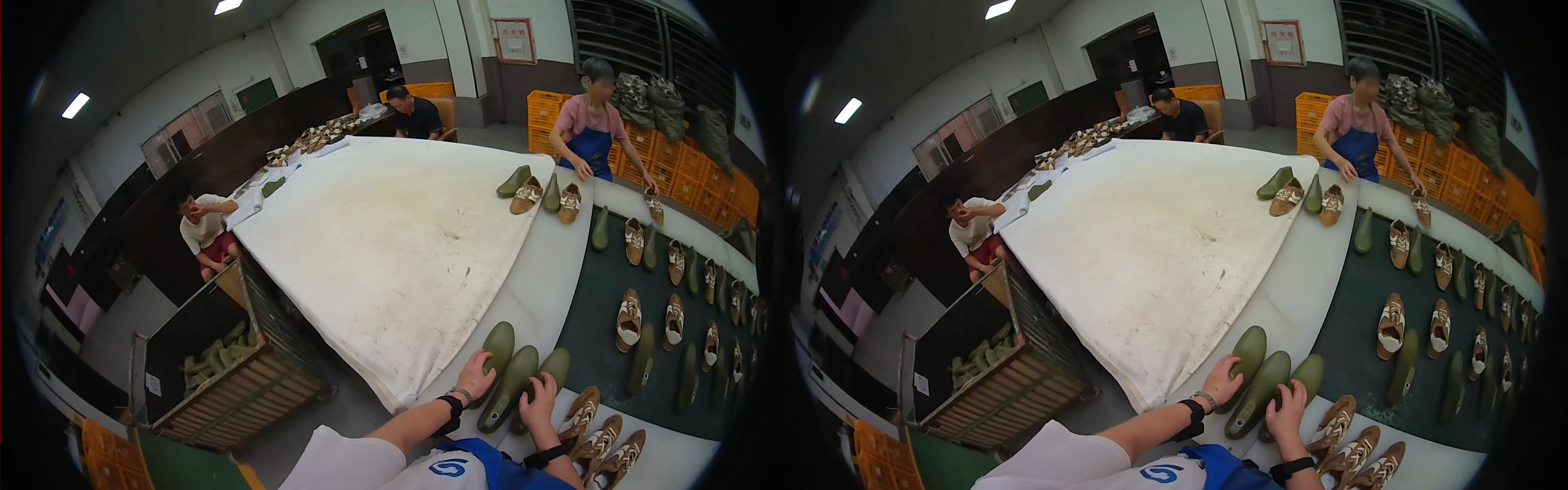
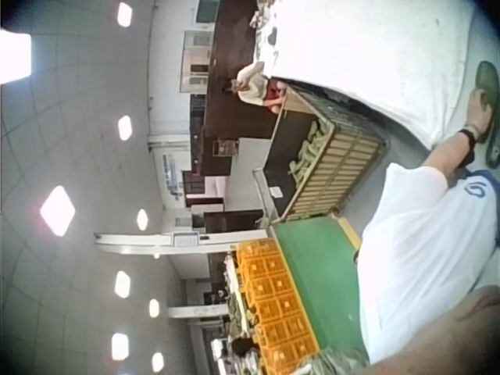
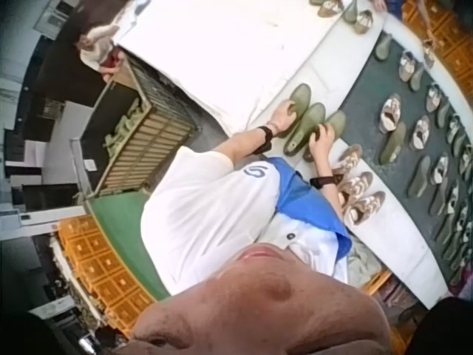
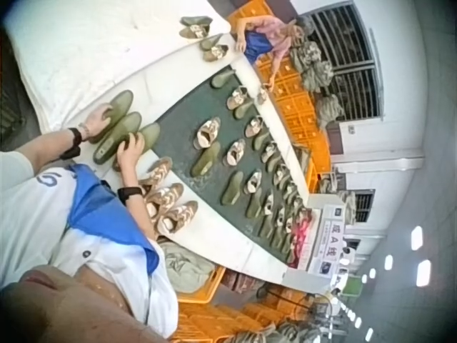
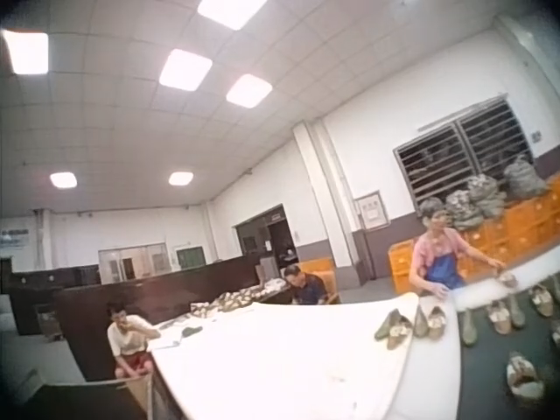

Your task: Inspecting and arranging finished shoes on a conveyor belt and workstation.

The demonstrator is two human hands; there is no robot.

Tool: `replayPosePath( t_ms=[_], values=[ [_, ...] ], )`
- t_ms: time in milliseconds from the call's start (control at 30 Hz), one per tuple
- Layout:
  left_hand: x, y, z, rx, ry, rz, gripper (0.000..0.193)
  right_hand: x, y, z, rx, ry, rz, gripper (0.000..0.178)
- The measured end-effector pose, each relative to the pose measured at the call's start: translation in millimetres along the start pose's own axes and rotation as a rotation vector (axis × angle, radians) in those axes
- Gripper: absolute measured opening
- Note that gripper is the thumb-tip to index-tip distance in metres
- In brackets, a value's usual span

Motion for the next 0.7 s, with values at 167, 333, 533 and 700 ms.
replayPosePath(
  t_ms=[167,333,533,700],
  values=[
    [-0.5,-1.1,0.8,0.025,0.016,0.022,0.042,2.6,2.2,14.1,-0.043,0.130,0.019,0.038],
    [-2.4,-4.1,17.7,-0.090,0.118,-0.026,0.043,3.3,7.0,18.7,0.012,0.131,0.008,0.028],
    [14.1,10.3,58.9,-0.488,0.598,-0.232,0.051,2.9,7.9,19.1,0.010,0.139,0.017,0.026],
    [14.9,28.5,50.3,-0.519,0.613,-0.452,0.043,2.5,5.2,21.8,-0.014,0.144,0.008,0.028]
  ],
)
Point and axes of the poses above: each hand's wrist, its own x-axis away from the middle knuckle, its own y-axis out of the palm, z = x × y, the point moved 7 cm from there along -x, towards the middle knuckle, and after that the axes turned 6 degrees about -z, right-handed, at the moved point
